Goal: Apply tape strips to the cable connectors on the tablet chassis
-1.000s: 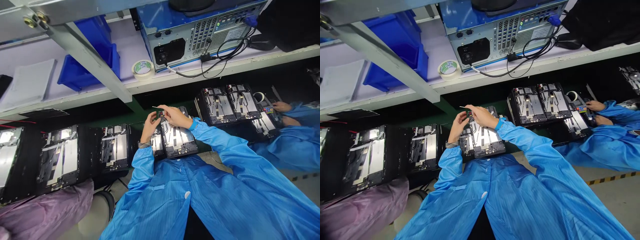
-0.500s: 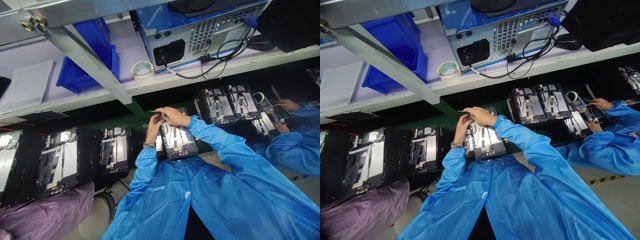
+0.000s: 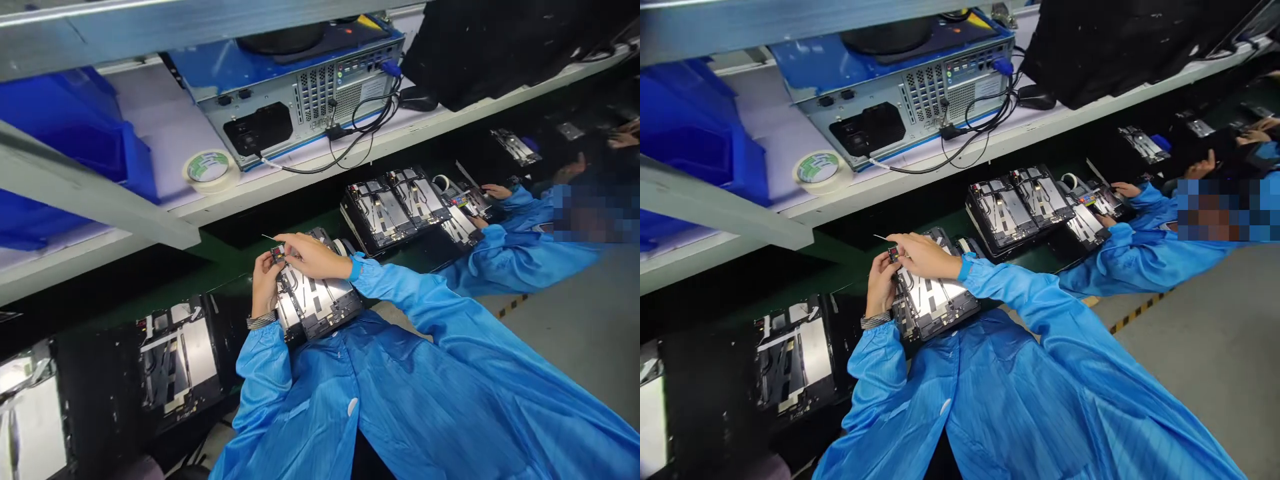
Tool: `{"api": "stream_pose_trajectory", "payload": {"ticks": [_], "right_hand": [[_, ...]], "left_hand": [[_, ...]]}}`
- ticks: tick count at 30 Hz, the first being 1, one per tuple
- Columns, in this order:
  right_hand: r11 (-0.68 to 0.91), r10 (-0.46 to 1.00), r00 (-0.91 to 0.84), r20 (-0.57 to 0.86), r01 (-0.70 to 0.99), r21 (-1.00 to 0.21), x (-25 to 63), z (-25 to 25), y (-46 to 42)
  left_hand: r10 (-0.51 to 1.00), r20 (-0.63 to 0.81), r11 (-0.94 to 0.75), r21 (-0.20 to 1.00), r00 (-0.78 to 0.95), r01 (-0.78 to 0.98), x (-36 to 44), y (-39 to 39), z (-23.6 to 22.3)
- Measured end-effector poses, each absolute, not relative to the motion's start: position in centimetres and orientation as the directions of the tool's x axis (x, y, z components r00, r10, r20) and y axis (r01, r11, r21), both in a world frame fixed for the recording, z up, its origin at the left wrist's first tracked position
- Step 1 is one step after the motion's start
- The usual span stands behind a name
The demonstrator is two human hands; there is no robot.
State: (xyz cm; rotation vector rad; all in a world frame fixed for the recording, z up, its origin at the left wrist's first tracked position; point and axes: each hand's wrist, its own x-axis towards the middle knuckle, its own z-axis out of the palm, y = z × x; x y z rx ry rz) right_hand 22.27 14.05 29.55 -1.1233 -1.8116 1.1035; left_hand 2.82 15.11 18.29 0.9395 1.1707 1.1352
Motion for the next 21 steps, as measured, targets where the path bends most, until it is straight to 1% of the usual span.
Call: {"api": "stream_pose_trajectory", "payload": {"ticks": [1,2,3,4,5,6,8,10,12,16,21], "right_hand": [[0.151,0.926,-0.367,0.086,0.152,-0.977,22.6,30.2,12.9],[0.021,0.917,-0.398,0.027,-0.022,-1.0,22.8,30.7,11.7],[-0.124,0.9,-0.435,-0.028,-0.194,-0.973,23.1,31.1,10.5],[-0.259,0.884,-0.461,-0.078,-0.344,-0.902,23.3,31.4,9.4],[-0.365,0.875,-0.468,-0.125,-0.466,-0.806,23.3,31.5,8.4],[-0.434,0.874,-0.454,-0.175,-0.563,-0.704,23.3,31.5,7.5],[-0.49,0.871,-0.412,-0.268,-0.693,-0.528,22.9,31.3,6.3],[-0.513,0.854,-0.404,-0.326,-0.754,-0.41,22.1,31.0,5.7],[-0.53,0.839,-0.42,-0.346,-0.774,-0.346,21.3,30.9,5.7],[-0.549,0.825,-0.441,-0.355,-0.776,-0.312,20.3,30.9,6.5],[-0.549,0.801,-0.398,-0.447,-0.786,-0.284,19.9,30.2,6.9]], "left_hand": [[0.979,-0.202,0.203,0.963,0.025,-0.174,2.9,15.0,18.5],[0.978,-0.205,0.206,0.962,0.025,-0.18,3.1,14.9,18.7],[0.977,-0.21,0.21,0.959,0.023,-0.187,3.2,14.7,18.9],[0.976,-0.216,0.216,0.956,0.021,-0.197,3.3,14.6,19.1],[0.975,-0.22,0.22,0.953,0.021,-0.207,3.4,14.5,19.3],[0.975,-0.221,0.221,0.951,0.025,-0.218,3.5,14.5,19.4],[0.976,-0.215,0.217,0.948,0.037,-0.233,3.5,14.4,19.5],[0.978,-0.203,0.207,0.949,0.042,-0.237,3.5,14.4,19.4],[0.979,-0.203,0.204,0.949,0.032,-0.24,3.6,14.3,19.3],[0.979,-0.204,0.2,0.953,0.007,-0.227,3.9,13.9,19.2],[0.987,-0.157,0.157,0.963,0.019,-0.22,4.3,13.7,19.0]]}}
